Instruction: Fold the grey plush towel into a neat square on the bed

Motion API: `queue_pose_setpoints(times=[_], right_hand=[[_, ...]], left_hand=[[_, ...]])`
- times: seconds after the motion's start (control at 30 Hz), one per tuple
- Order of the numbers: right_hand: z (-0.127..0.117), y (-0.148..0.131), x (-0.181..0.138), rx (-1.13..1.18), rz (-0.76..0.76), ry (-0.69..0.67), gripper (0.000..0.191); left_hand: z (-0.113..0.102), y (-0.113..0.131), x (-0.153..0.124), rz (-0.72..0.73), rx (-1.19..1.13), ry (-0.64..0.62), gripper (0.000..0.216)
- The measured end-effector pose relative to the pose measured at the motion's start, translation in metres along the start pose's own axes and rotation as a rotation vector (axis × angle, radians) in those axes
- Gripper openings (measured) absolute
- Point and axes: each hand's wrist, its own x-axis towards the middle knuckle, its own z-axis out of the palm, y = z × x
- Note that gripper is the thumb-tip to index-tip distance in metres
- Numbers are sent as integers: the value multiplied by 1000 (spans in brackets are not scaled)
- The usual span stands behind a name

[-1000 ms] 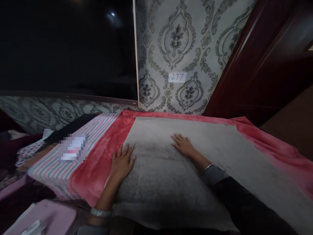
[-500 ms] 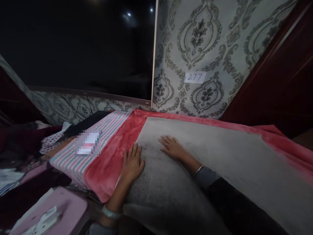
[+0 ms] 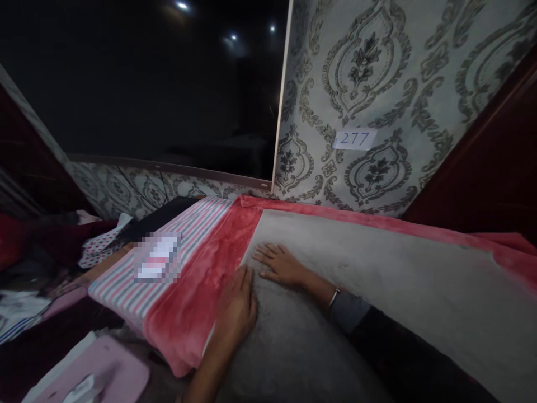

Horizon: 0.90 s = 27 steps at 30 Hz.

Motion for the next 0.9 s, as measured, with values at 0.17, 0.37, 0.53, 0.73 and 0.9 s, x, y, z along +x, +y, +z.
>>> queue_pose_setpoints(times=[0.17,0.37,0.53,0.73,0.9], right_hand=[[-11,57,31,-10,169,-33,62],[-17,107,63,-45,244,-8,61],[-18,139,91,-62,285,34,60],[-15,150,110,-94,410,55,58],[-26,132,114,-100,496,97,55]], left_hand=[[1,0,-2,53,143,10,48],[12,-10,-6,142,232,132,47],[32,-25,-12,186,202,242,55],[46,-35,-17,165,193,254,61],[30,-26,-12,166,170,206,57]])
